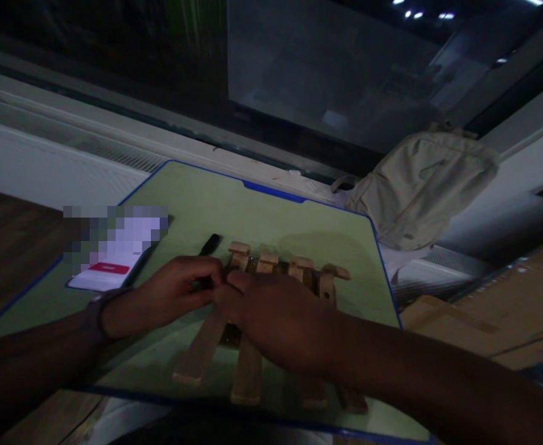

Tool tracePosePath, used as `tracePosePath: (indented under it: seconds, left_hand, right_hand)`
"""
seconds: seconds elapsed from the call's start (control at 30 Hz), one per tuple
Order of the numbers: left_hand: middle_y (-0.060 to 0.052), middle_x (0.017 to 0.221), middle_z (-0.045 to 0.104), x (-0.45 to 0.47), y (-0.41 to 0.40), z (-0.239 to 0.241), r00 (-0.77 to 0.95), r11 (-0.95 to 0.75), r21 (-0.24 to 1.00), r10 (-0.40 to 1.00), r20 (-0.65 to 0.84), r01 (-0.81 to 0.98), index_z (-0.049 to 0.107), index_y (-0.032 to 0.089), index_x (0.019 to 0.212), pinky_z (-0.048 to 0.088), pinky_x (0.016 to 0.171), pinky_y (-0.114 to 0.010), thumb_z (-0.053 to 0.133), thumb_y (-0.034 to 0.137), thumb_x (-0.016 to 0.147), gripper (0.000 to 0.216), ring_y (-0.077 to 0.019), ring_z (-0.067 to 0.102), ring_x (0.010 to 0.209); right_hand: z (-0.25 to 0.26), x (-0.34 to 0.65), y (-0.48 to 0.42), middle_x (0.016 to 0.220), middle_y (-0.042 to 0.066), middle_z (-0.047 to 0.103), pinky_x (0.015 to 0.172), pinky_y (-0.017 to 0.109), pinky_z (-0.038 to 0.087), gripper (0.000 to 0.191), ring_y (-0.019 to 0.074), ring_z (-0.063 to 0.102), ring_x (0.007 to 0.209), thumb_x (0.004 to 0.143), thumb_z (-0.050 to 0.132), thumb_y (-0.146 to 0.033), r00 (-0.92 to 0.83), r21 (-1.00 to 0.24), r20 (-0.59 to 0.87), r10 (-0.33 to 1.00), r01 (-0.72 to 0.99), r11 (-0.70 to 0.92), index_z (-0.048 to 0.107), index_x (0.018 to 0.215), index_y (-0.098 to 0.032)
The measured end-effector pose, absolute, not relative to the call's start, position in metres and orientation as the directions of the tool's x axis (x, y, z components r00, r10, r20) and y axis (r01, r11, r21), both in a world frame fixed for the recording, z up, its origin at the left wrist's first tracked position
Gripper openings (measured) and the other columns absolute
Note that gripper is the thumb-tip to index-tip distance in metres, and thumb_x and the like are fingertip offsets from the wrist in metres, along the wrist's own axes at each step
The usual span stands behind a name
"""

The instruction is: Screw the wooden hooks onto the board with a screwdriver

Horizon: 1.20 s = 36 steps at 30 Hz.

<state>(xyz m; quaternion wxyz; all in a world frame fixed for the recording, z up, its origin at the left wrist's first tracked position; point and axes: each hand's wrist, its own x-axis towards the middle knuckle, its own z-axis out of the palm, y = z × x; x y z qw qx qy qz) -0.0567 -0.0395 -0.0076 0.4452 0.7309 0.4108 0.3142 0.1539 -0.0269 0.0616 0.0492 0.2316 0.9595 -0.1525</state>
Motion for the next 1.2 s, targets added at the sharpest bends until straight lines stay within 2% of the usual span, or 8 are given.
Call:
tracePosePath:
  seconds: [0.17, 0.27, 0.53, 0.7, 0.9, 1.03, 1.2]
  left_hand:
    - [0.005, 0.067, 0.053, -0.057, -0.035, -0.014, 0.491, -0.212, 0.949, 0.868, 0.073, 0.232, 0.053, 0.018, 0.07, 0.035, 0.057, -0.021, 0.063, 0.03, 0.085, 0.022, -0.0094, 0.047, 0.062]
    - [0.006, 0.066, 0.048, -0.057, -0.034, -0.016, 0.493, -0.205, 0.952, 0.867, 0.068, 0.228, 0.05, 0.018, 0.069, 0.033, 0.056, -0.021, 0.062, 0.032, 0.086, 0.025, -0.0092, 0.043, 0.061]
    - [0.004, 0.065, 0.048, -0.066, -0.023, -0.017, 0.548, -0.285, 0.911, 0.833, 0.081, 0.298, 0.052, 0.017, 0.068, 0.033, 0.057, -0.023, 0.058, 0.038, 0.088, 0.029, -0.0103, 0.043, 0.062]
    - [0.004, 0.056, 0.045, -0.071, -0.016, -0.015, 0.613, -0.231, 0.917, 0.79, -0.018, 0.325, 0.057, 0.017, 0.064, 0.03, 0.052, -0.023, 0.052, 0.044, 0.09, 0.039, -0.0095, 0.04, 0.053]
    - [0.003, 0.049, 0.049, -0.068, -0.019, -0.008, 0.65, 0.002, 0.915, 0.703, -0.289, 0.404, 0.06, 0.017, 0.059, 0.03, 0.046, -0.021, 0.053, 0.039, 0.084, 0.033, -0.0093, 0.041, 0.046]
    - [0.003, 0.049, 0.05, -0.067, -0.02, -0.007, 0.642, 0.028, 0.911, 0.7, -0.312, 0.413, 0.059, 0.018, 0.06, 0.029, 0.044, -0.021, 0.054, 0.037, 0.081, 0.03, -0.0093, 0.042, 0.045]
    - [0.004, 0.05, 0.05, -0.066, -0.021, -0.007, 0.659, 0.07, 0.92, 0.677, -0.328, 0.386, 0.058, 0.018, 0.062, 0.03, 0.042, -0.021, 0.054, 0.042, 0.084, 0.032, -0.0087, 0.042, 0.044]
  right_hand:
    - [0.059, 0.149, -0.017, 0.102, 0.009, 0.068, 0.074, 0.033, 0.049, 0.012, 0.0212, 0.065, 0.088, 0.098, 0.055, -0.01, -0.916, -0.355, -0.124, 0.381, 0.4, 0.845, 0.064, 0.103, -0.015]
    - [0.055, 0.148, -0.016, 0.096, 0.008, 0.068, 0.075, 0.033, 0.048, 0.011, 0.0209, 0.063, 0.086, 0.096, 0.056, -0.009, -0.912, -0.372, -0.102, 0.396, 0.405, 0.835, 0.064, 0.099, -0.016]
    - [0.054, 0.147, -0.018, 0.108, 0.009, 0.071, 0.081, 0.033, 0.048, 0.019, 0.0217, 0.066, 0.098, 0.1, 0.049, -0.013, -0.903, -0.421, -0.111, 0.415, 0.421, 0.803, 0.063, 0.112, -0.019]
    - [0.055, 0.147, -0.018, 0.111, 0.009, 0.071, 0.085, 0.034, 0.049, 0.022, 0.0222, 0.066, 0.1, 0.1, 0.047, -0.013, -0.889, -0.423, -0.15, 0.433, 0.454, 0.784, 0.065, 0.113, -0.02]
    - [0.058, 0.146, -0.02, 0.108, 0.009, 0.072, 0.08, 0.033, 0.048, 0.024, 0.022, 0.066, 0.098, 0.098, 0.047, -0.01, -0.902, -0.37, -0.154, 0.404, 0.431, 0.823, 0.067, 0.11, -0.019]
    - [0.062, 0.145, -0.02, 0.109, 0.01, 0.071, 0.084, 0.034, 0.049, 0.024, 0.0215, 0.066, 0.1, 0.101, 0.046, -0.01, -0.923, -0.365, -0.174, 0.343, 0.384, 0.848, 0.067, 0.109, -0.017]
    - [0.063, 0.147, -0.019, 0.113, 0.01, 0.073, 0.091, 0.037, 0.051, 0.026, 0.0222, 0.067, 0.105, 0.102, 0.044, -0.012, -0.925, -0.394, -0.14, 0.353, 0.379, 0.838, 0.068, 0.11, -0.018]
